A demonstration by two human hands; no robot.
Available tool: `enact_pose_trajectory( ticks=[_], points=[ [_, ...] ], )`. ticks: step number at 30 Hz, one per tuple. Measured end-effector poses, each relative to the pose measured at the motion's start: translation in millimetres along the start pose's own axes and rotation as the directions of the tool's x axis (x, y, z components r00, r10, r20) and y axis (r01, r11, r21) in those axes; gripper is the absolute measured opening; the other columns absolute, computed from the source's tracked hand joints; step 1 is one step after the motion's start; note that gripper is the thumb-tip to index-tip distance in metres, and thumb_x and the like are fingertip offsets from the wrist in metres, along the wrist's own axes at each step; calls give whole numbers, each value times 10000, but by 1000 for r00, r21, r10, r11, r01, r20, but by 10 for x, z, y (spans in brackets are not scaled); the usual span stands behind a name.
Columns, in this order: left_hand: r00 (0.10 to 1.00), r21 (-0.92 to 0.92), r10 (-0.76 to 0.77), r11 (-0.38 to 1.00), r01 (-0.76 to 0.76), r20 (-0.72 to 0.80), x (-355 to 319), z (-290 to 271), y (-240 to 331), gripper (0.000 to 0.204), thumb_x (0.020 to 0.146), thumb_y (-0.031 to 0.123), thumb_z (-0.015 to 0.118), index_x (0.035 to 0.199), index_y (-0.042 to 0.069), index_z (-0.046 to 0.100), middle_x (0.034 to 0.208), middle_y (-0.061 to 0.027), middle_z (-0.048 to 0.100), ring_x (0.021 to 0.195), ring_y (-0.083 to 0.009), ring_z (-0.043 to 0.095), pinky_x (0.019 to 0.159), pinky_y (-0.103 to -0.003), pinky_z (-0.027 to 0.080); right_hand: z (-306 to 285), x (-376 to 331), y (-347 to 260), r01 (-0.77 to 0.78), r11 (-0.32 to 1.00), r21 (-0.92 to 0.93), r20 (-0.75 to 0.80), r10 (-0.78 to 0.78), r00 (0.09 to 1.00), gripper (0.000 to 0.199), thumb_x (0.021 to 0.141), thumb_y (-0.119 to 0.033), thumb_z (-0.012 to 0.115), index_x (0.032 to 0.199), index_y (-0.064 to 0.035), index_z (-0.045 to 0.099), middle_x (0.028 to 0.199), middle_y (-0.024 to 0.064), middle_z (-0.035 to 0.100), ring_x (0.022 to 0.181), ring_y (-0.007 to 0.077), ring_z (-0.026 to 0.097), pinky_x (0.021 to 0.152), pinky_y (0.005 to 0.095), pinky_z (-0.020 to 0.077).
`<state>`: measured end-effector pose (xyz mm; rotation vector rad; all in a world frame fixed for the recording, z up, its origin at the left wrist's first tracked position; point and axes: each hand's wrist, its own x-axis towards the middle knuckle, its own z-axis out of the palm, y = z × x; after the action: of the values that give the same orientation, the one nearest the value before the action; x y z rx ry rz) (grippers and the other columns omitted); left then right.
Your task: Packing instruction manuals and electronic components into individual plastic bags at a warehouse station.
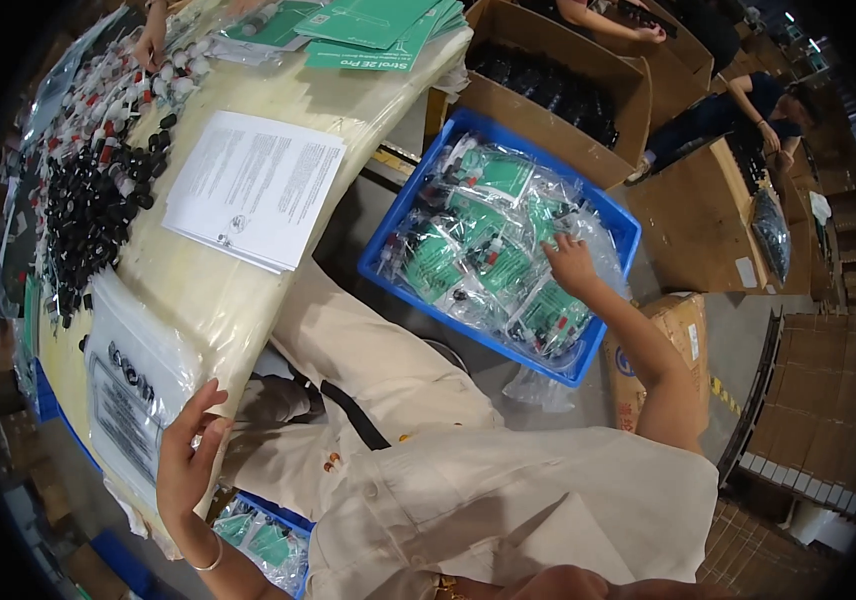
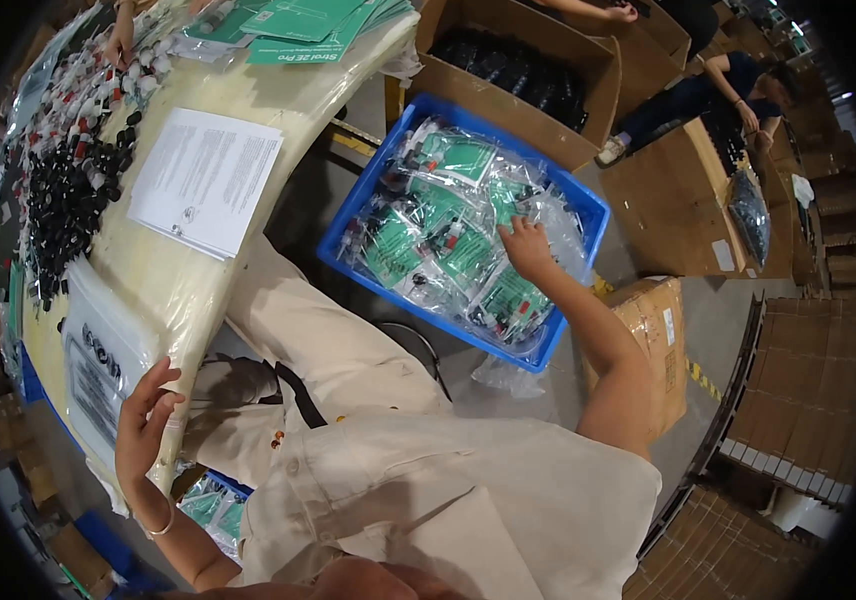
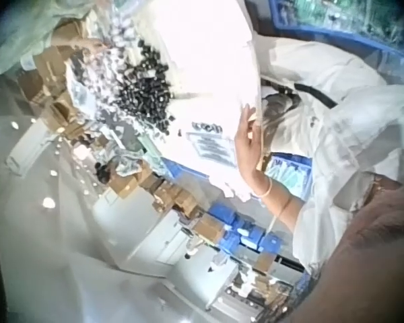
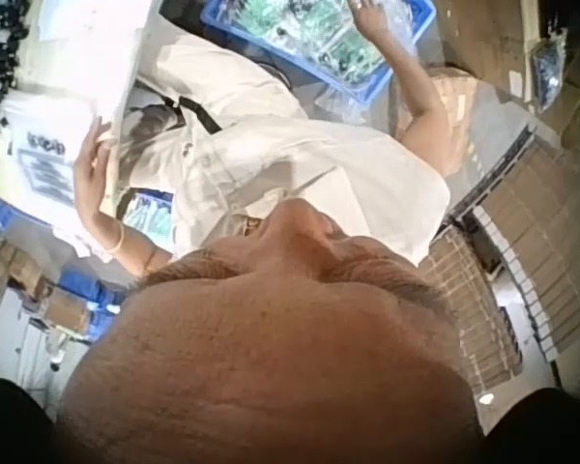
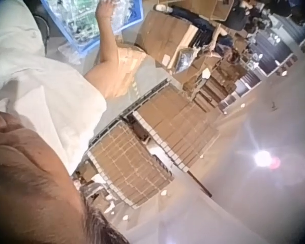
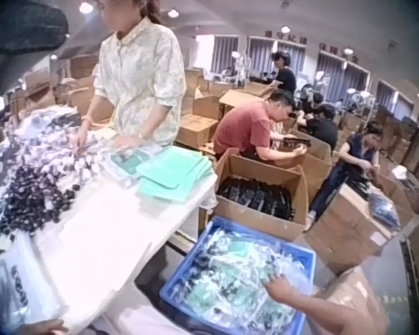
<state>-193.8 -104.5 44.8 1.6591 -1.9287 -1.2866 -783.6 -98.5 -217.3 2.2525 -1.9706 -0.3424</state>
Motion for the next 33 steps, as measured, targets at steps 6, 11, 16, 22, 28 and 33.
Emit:
enact_pose_trajectory(
  ticks=[6, 11, 16, 22, 28, 33],
  points=[
    [998, 24, -50, 998, 51, -29, -70, -79, 27, 437, 867, 26, 558, 1295, 59, 475, 1112, -92, 614, 811, -119, 589, 745, -246, 474, 179, -468, -611, -452, 838, 307, 523, 248, 815, 908, 634, -412, 766, 1346, -52, 333, 1292, 266, 414, 1119, 405, 492, 946, 486, 387],
    [995, 115, -60, 992, 51, 79, 36, 78, 210, 377, 898, 166, 554, 1252, 47, 506, 1143, -150, 603, 907, -219, 617, 827, -306, 472, 1142, -882, -813, -526, 762, 377, 608, 224, 761, 1188, 617, -592, 718, 1421, 26, 100, 1476, 231, 142, 1372, 374, 120, 1114, 454, 103],
    [998, 197, -18, 980, 8, 53, -125, 112, 156, 443, 918, 273, 512, 1292, 43, 454, 1135, -144, 596, 960, -279, 593, 836, -336, 461, 1320, -689, -1130, -595, 793, 128, 631, 398, 666, 1250, 554, -671, 700, 1458, -212, -32, 1517, 149, 7, 1371, 413, 74, 959, 662, 281],
    [988, 283, 126, 954, -97, -85, 65, 152, 159, 419, 892, 212, 508, 1261, 17, 471, 1106, -174, 601, 891, -313, 614, 805, -368, 470, 2843, -780, -366, -174, 939, 297, -96, 211, 973, 942, 770, -719, 443, 1461, -245, 12, 1518, 128, -44, 1387, 362, 21, 997, 687, 158],
    [937, 251, 191, 961, -117, -294, -31, 65, 91, 352, 890, 176, 490, 1194, -1, 519, 1052, -169, 622, 914, -322, 604, 794, -395, 468, 3022, -244, 130, -200, 964, 178, -234, 239, 942, 780, 815, -599, 512, 1276, 27, 444, 1224, 296, 476, 1156, 464, 427, 979, 569, 313],
    [833, 236, 330, 940, -247, -444, 91, 111, -361, 304, 892, 157, 497, 1148, 3, 553, 1050, -159, 622, 918, -316, 601, 786, -387, 472, 3433, 65, 671, 24, 988, 155, -516, 60, 854, 686, 845, -564, 485, 1200, 23, 518, 1122, 250, 555, 1067, 417, 509, 944, 545, 360]
  ],
)
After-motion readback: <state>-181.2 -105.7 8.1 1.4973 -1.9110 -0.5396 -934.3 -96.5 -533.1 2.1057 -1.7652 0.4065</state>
